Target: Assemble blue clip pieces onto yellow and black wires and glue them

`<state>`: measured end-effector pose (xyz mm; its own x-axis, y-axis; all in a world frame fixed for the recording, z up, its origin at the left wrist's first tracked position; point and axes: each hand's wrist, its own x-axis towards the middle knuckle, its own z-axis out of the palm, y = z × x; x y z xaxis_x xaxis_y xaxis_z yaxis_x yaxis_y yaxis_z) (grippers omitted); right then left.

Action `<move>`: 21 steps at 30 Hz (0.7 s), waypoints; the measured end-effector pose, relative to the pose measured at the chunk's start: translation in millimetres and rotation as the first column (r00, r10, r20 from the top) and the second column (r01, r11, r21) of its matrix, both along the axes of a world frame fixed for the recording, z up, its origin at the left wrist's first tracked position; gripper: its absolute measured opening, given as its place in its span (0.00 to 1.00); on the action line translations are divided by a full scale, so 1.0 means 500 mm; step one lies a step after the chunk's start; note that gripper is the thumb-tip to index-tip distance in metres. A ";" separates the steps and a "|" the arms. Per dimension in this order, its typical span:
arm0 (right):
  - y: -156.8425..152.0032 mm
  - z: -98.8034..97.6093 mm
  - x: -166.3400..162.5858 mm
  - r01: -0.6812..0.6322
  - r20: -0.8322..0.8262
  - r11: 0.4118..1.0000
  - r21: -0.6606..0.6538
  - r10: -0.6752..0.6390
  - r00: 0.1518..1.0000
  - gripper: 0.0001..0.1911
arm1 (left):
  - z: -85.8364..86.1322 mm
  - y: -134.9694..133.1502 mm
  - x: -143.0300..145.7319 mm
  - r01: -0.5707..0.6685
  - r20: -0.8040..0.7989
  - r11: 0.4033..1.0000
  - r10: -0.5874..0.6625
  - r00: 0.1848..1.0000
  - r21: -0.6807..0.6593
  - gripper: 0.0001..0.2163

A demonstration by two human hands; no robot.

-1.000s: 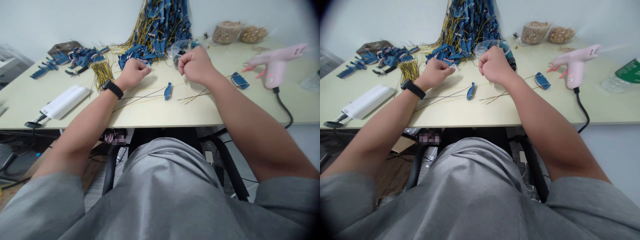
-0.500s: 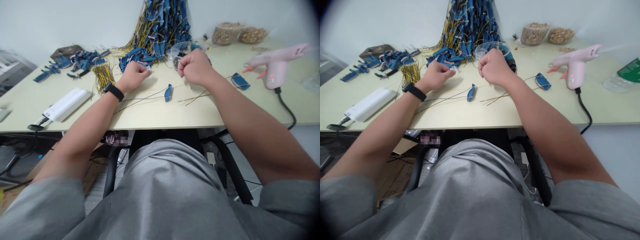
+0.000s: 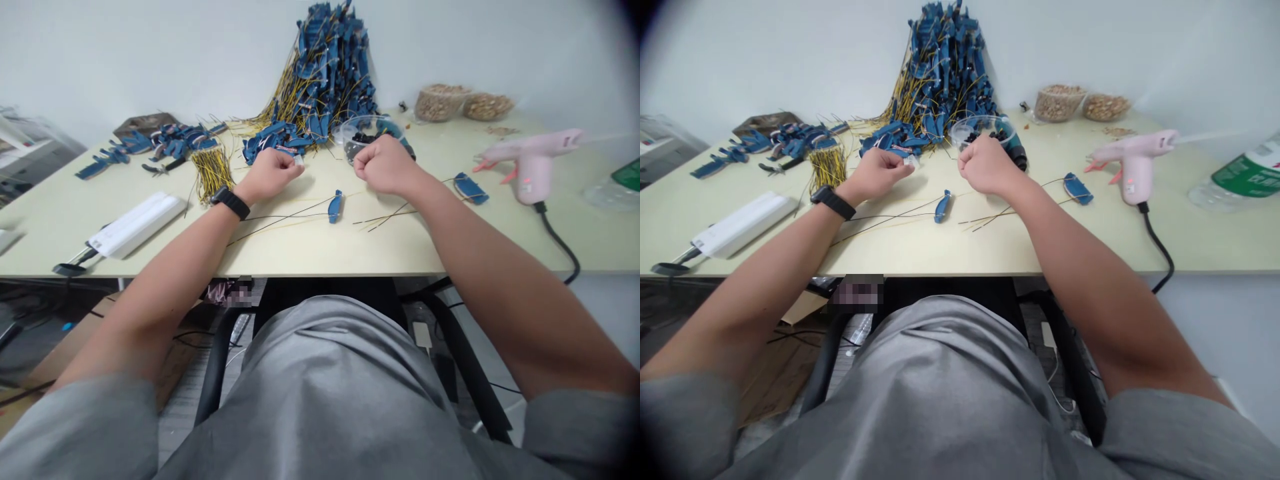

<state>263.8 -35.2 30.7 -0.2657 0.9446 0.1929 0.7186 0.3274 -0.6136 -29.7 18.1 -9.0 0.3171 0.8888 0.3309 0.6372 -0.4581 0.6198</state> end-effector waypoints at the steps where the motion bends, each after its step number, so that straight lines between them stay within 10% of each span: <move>1: 0.004 -0.003 0.003 -0.010 0.011 1.000 -0.005 0.010 1.000 0.24 | 0.001 -0.002 0.001 0.005 0.007 1.000 -0.005 1.000 0.000 0.27; 21: 0.020 -0.018 0.008 -0.047 0.126 0.999 -0.025 0.050 0.991 0.13 | -0.004 0.002 -0.005 -0.001 -0.080 0.999 -0.003 0.997 -0.043 0.27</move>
